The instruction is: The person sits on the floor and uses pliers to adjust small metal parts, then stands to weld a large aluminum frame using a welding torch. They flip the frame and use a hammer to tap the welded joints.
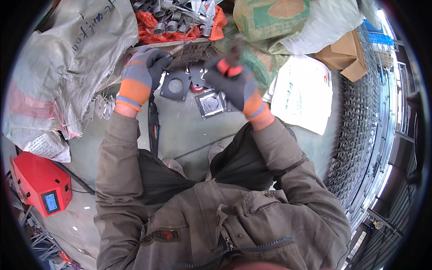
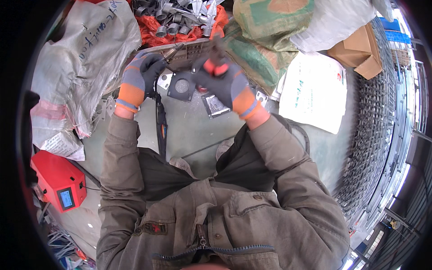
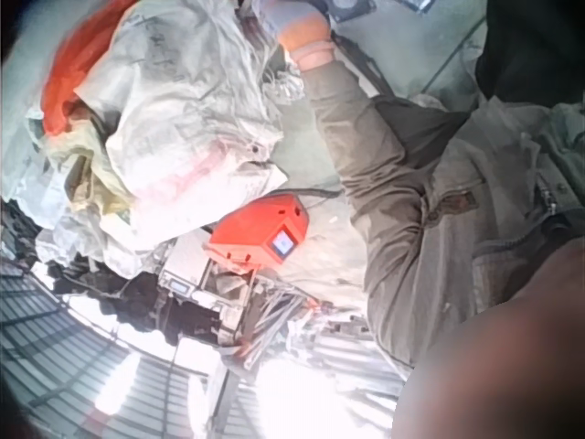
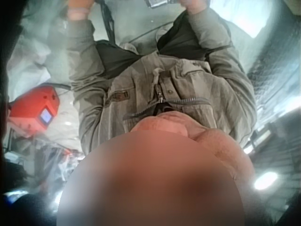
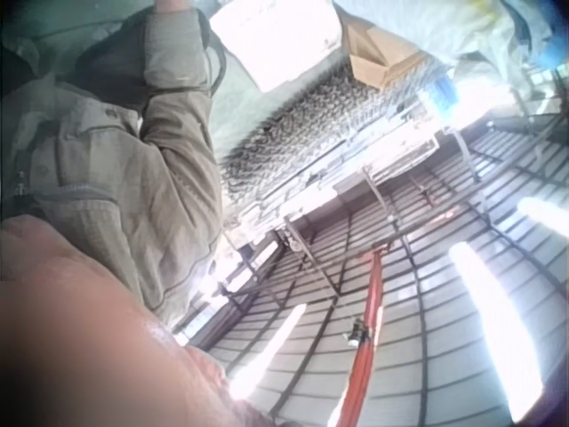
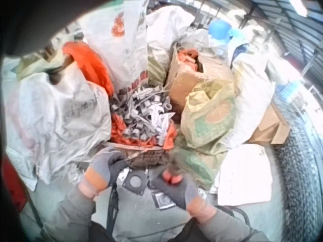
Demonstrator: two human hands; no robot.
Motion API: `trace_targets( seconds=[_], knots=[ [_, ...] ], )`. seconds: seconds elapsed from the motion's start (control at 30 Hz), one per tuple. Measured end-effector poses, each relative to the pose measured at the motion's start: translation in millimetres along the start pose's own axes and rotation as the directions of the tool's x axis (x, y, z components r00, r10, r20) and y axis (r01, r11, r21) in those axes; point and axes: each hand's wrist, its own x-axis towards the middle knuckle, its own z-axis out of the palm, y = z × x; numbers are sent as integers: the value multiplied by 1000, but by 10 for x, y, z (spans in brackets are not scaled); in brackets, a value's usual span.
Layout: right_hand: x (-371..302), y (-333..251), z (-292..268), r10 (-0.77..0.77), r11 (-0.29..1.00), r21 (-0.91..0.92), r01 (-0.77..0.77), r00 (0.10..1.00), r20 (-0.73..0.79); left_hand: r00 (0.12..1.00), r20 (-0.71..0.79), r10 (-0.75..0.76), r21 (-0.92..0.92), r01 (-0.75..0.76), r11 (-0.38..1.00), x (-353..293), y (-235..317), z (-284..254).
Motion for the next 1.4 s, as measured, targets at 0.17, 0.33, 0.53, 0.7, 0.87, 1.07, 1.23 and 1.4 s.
trace_targets(
  seconds=[0.17,0.33,0.53,0.7,0.87,1.07,1.23,1.4],
  knots=[
    [123,-260,-167,-260,898,-408,163,946,-195,992,126,-18,58,11,998,-51,180,166],
    [178,-192,-128,-282,818,-551,164,950,-136,974,218,68,113,-94,989,-85,365,350],
    [332,-47,-414,115,961,-215,-173,959,-259,982,186,37,144,-64,987,-90,359,394],
    [351,74,-323,-40,915,-391,-103,939,-342,990,140,20,156,-42,987,-63,320,436],
    [178,167,46,-517,580,-767,273,852,-88,994,107,14,159,-31,987,-55,292,473],
    [40,210,257,-529,481,-769,422,839,129,993,115,41,26,-44,999,-142,263,411],
    [98,221,270,-494,713,-606,353,866,-76,998,56,7,96,-12,995,-51,210,328],
    [189,150,142,-118,963,-266,37,947,-298,998,-56,-34,-11,33,999,-44,177,113]
  ],
)
